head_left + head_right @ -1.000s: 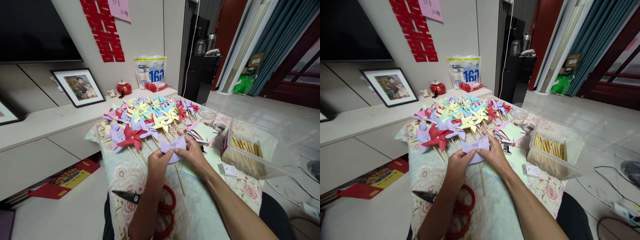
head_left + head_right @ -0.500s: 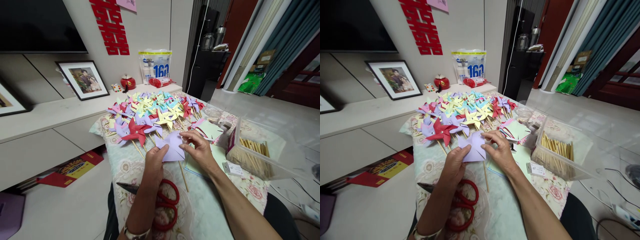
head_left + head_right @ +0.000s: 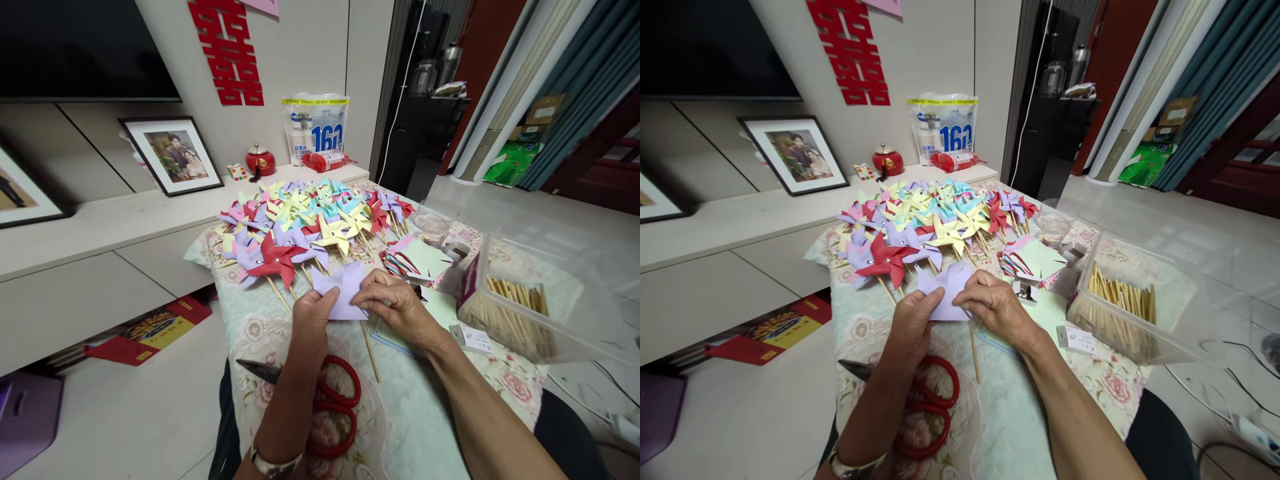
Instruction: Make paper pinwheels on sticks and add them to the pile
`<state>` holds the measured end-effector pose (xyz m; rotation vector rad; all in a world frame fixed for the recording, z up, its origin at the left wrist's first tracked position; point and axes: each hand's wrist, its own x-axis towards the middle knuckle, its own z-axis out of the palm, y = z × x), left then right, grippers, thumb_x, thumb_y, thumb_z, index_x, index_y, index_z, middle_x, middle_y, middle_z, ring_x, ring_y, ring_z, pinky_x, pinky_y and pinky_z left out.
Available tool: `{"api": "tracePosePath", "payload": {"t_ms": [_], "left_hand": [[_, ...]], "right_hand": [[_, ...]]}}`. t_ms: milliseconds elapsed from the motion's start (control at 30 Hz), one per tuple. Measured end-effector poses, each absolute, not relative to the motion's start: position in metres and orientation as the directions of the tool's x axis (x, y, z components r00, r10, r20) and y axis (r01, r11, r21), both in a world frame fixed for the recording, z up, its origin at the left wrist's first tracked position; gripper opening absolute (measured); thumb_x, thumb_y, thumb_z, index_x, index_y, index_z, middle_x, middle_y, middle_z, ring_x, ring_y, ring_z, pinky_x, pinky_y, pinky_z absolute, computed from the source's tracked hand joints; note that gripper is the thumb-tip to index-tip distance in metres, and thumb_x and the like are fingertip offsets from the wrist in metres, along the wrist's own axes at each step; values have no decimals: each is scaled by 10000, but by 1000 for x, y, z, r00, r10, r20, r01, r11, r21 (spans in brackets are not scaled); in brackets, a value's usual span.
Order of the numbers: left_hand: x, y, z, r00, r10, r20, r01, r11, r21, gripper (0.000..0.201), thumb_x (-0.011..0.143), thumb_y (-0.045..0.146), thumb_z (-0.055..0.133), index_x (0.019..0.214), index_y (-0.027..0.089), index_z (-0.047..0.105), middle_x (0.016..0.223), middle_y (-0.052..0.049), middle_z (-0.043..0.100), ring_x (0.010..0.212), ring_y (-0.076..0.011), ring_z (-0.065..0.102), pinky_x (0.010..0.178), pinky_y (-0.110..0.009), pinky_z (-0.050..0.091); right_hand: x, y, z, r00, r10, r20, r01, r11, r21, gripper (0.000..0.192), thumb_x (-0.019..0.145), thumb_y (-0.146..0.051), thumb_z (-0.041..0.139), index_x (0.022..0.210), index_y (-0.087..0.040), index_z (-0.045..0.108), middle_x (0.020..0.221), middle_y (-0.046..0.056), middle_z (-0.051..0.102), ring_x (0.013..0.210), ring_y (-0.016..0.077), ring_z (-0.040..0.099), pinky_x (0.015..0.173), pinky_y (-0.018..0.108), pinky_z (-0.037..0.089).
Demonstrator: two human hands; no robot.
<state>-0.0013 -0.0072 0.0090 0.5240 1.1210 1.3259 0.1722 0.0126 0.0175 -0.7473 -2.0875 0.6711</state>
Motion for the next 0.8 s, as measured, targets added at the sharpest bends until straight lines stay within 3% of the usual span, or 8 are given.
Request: {"api": "tracePosePath", "payload": {"t_ms": [300,500,800], "left_hand": [[-4,-5,1,-108,946,-306,-496,216,841,198,668,270,785,829,159,752,688,-9,748,640,-178,680,685,-289,536],[-1,-5,-2,-160,946,-281,-472,176,864,251,638,286,811,817,120,752,705,-26,771,625,-155,675,650,-258,533],[3,-6,3,-217,948,-234,-373,141,917,224,608,248,776,793,122,779,691,-19,765,597,-155,659,573,-236,496]], "right_hand": [[173,14,15,-542,685,486,271,690,-671,198,964,-214,601,1035,-267,778,917,59,618,853,190,620,742,327,501],[174,14,14,-546,683,485,261,689,-676,164,974,-269,609,1019,-252,765,914,55,620,858,184,611,746,314,494],[169,11,18,-556,767,320,418,591,-690,149,952,-187,588,874,-182,714,848,50,627,822,182,592,737,296,448]]}}
